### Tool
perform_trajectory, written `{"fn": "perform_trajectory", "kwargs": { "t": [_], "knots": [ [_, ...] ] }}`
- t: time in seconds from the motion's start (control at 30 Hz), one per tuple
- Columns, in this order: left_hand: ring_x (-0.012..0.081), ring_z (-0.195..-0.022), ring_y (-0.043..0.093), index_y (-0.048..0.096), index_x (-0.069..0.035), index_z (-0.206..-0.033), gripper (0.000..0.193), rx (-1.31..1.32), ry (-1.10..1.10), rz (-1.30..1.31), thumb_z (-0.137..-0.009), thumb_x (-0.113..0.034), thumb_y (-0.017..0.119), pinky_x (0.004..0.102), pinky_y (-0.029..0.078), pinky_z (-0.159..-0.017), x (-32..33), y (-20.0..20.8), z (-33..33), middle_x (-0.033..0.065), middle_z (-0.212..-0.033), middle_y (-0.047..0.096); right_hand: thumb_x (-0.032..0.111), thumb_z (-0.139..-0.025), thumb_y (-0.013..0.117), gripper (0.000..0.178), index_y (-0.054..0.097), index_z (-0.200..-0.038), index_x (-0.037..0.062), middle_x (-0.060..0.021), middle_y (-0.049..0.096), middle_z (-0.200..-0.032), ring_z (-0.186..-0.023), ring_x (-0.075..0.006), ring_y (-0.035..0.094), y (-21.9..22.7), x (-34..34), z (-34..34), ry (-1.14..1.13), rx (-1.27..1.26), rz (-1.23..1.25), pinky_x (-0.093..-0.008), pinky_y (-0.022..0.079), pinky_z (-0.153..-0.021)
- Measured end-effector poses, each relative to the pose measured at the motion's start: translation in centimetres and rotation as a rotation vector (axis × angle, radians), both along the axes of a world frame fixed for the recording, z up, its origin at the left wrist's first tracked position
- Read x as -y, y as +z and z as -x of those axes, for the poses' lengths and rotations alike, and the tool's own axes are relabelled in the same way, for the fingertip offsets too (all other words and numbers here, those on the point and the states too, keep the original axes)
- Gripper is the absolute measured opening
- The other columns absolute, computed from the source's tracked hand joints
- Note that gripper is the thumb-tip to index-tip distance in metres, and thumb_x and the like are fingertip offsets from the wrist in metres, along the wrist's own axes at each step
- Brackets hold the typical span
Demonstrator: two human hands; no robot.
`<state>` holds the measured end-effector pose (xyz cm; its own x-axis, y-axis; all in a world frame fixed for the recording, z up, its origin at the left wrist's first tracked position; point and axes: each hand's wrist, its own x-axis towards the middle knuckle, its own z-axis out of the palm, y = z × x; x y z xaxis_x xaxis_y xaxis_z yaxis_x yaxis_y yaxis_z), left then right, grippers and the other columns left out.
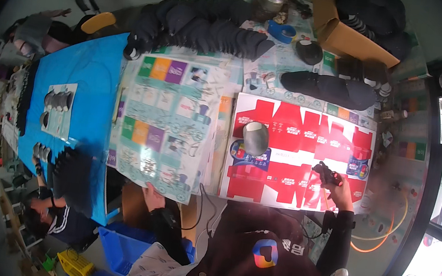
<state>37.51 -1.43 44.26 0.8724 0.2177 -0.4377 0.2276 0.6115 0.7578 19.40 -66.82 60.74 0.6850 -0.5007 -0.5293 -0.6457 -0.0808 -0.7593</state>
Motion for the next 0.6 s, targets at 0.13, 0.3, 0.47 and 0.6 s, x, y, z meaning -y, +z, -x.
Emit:
{"fn": "perform_trajectory", "kwargs": {
  "t": [0.13,0.3,0.47,0.6],
  "knots": [
    [0.0299,-0.125,0.057,0.044,-0.007,-0.146,0.046,-0.027,0.061,0.055,-0.103,-0.011,0.06,0.0458,0.05,-0.103,-0.1,-4.2,3.7,0.0145,-0.14,0.057,0.007,-0.077,0.074,0.032,0.071,-0.109,0.0015,-0.0034,0.073,-0.086,-0.071,-0.0105,0.066,-1.5,-0.1,-0.6,0.081,-0.002,-0.011,-0.0273,0.05,-0.051],
    [0.0281,-0.109,0.065,0.047,-0.001,-0.137,0.036,-0.209,0.133,-0.118,-0.104,-0.011,0.058,0.0416,0.057,-0.087,-0.4,-6.5,2.2,0.0159,-0.129,0.061,0.007,-0.078,0.072,0.029,0.071,-0.107,0.0017,-0.0032,0.073,-0.087,-0.072,-0.0105,0.065,1.7,-1.3,-0.6,0.087,0.025,-0.001,-0.027,0.049,-0.052],
    [0.0323,-0.104,0.064,0.045,-0.004,-0.138,0.053,-0.244,0.003,-0.446,-0.101,-0.038,0.063,0.0439,0.058,-0.081,-2.1,-8.1,-1.3,0.0161,-0.118,0.063,0.005,-0.077,0.073,0.032,0.07,-0.109,0.0009,-0.0036,0.072,-0.088,-0.071,-0.0113,0.064,2.3,-0.7,1.7,0.07,-0.032,-0.001,-0.0271,0.049,-0.051],
    [0.0403,-0.1,0.068,0.056,0.005,-0.129,0.07,-0.785,-0.252,-1.032,-0.091,-0.052,0.072,0.0495,0.057,-0.074,-3.3,-7.4,-2.9,0.0244,-0.115,0.068,0.007,-0.078,0.078,0.036,0.069,-0.111,-0.0011,-0.0051,0.071,-0.088,-0.072,-0.0122,0.063,1.2,-0.4,2.9,0.082,0.066,0.007,-0.0282,0.048,-0.05]
  ]
}}
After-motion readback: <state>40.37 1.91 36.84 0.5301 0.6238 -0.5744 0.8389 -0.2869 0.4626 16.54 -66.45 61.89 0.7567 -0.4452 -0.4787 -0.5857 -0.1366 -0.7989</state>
